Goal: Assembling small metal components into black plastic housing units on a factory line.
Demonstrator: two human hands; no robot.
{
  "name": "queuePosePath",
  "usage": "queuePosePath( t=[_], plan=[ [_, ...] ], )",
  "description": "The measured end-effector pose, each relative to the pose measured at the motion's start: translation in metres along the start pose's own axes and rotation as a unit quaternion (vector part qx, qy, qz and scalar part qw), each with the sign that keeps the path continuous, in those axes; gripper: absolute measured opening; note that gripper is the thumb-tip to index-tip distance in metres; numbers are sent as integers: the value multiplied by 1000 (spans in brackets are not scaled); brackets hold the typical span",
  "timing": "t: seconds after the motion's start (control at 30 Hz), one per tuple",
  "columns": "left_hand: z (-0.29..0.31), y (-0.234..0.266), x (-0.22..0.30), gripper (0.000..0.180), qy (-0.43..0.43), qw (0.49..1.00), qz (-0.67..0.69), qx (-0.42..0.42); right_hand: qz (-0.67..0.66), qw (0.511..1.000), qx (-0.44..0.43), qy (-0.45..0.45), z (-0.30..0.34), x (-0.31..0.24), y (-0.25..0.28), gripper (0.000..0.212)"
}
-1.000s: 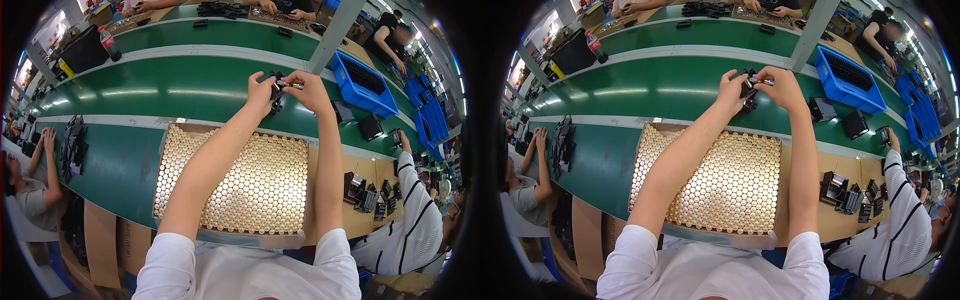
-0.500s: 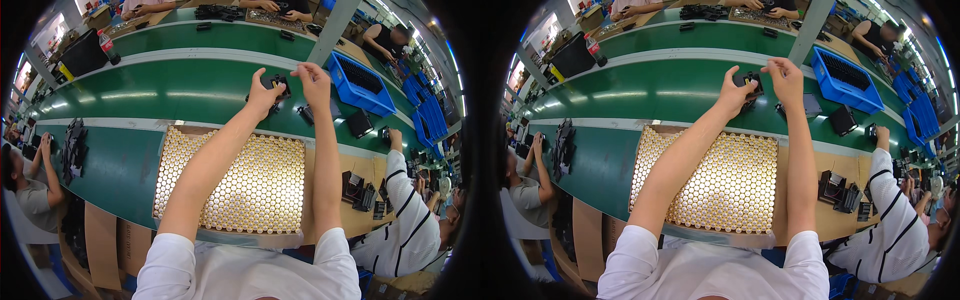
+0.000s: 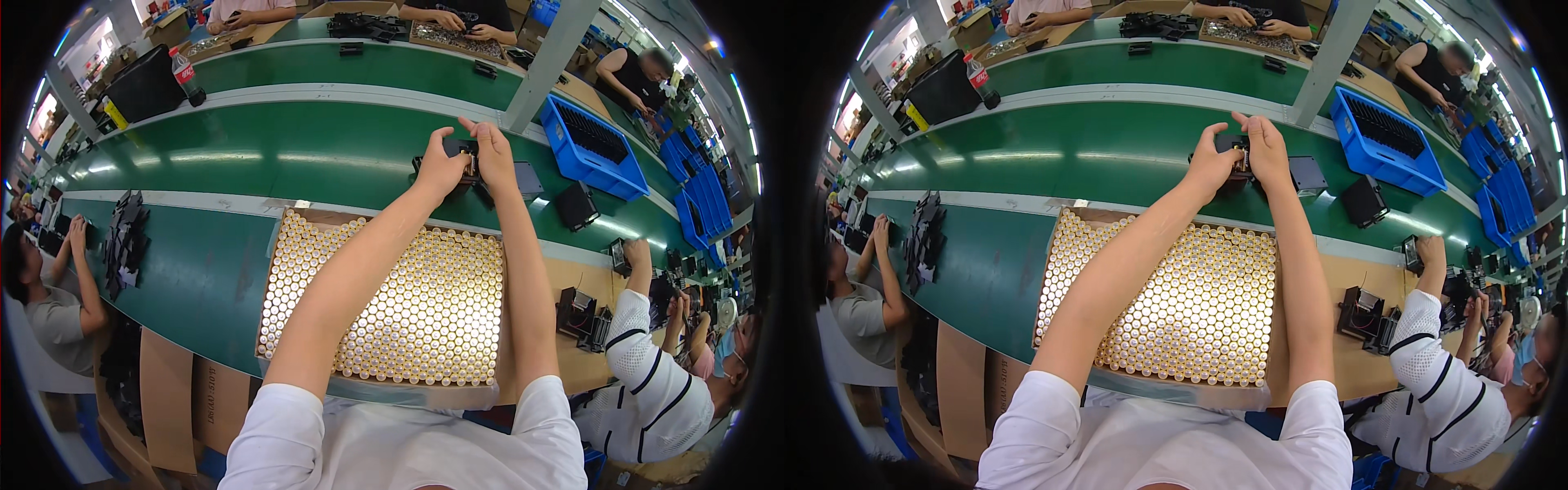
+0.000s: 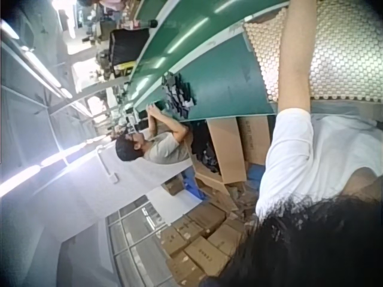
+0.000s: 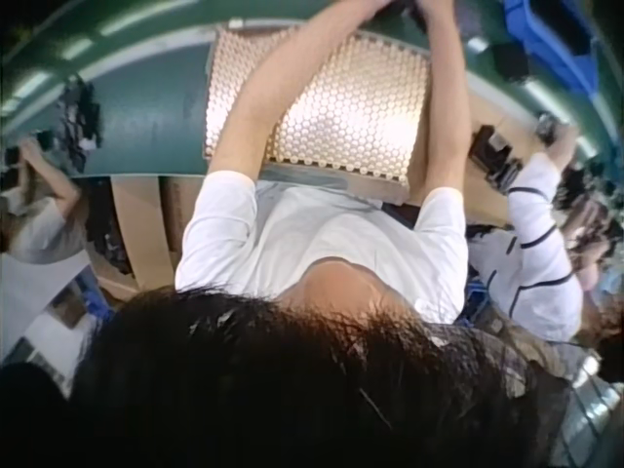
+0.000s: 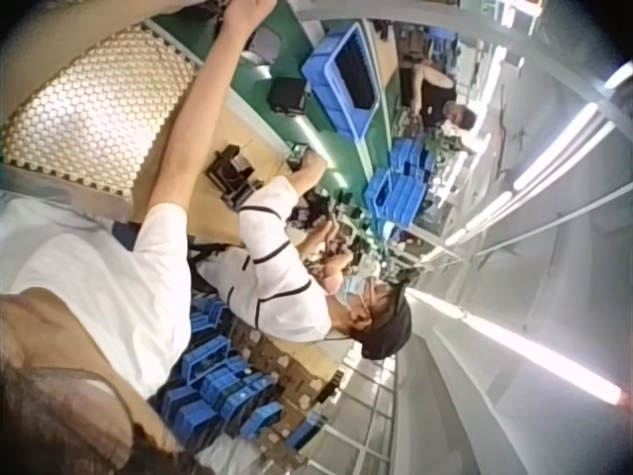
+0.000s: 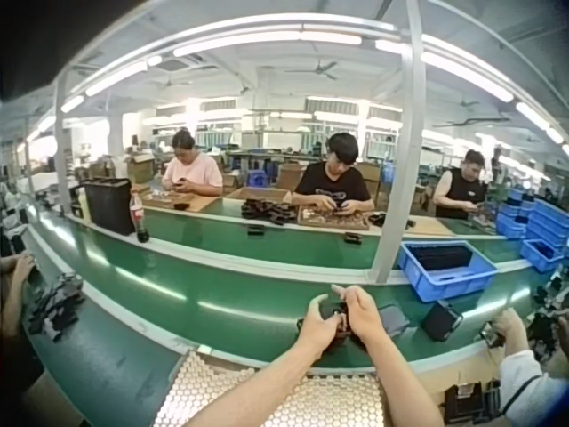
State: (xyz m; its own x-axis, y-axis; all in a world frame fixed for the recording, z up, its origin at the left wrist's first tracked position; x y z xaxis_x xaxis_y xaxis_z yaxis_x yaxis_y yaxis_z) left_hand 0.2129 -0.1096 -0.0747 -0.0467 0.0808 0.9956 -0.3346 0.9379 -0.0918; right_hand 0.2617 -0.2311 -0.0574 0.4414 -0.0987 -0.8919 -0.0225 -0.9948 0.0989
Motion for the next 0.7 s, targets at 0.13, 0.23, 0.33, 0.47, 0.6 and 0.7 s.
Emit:
queuePosePath(
  t=[0.13,0.23,0.33,0.47,0.6,0.7],
  plan=[
    [0,1,-2,63,0,1000,1,23,36,999,8,-34,1,1,2,30],
    [-3,2,-6,60,-26,998,-4,61,53,993,7,-109,3,0,5,34],
    [-4,5,-10,58,-64,994,-53,76,81,985,-4,-151,5,-13,5,33],
    [0,6,-9,56,-118,982,-112,95,122,977,-16,-173,7,-15,6,32],
    [6,4,1,54,-162,970,-145,105,163,980,-13,-115,11,-9,9,32],
    [2,11,14,54,-148,965,-197,91,212,973,26,-86,12,-14,5,29]
  ],
)
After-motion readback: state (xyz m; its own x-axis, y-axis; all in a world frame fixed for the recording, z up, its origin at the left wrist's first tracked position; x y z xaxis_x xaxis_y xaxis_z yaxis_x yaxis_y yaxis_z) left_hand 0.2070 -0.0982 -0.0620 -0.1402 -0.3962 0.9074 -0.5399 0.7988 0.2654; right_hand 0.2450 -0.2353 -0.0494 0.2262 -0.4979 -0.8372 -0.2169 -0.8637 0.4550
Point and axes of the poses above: each hand's wrist, its own z-axis away from the middle knuckle, its own y-axis out of the back of the hand, x = y × z, the point moved 1 cm from there along -z, towards the middle knuckle, and after that the axes turned 9 degrees about x, right-handed, at the moved point
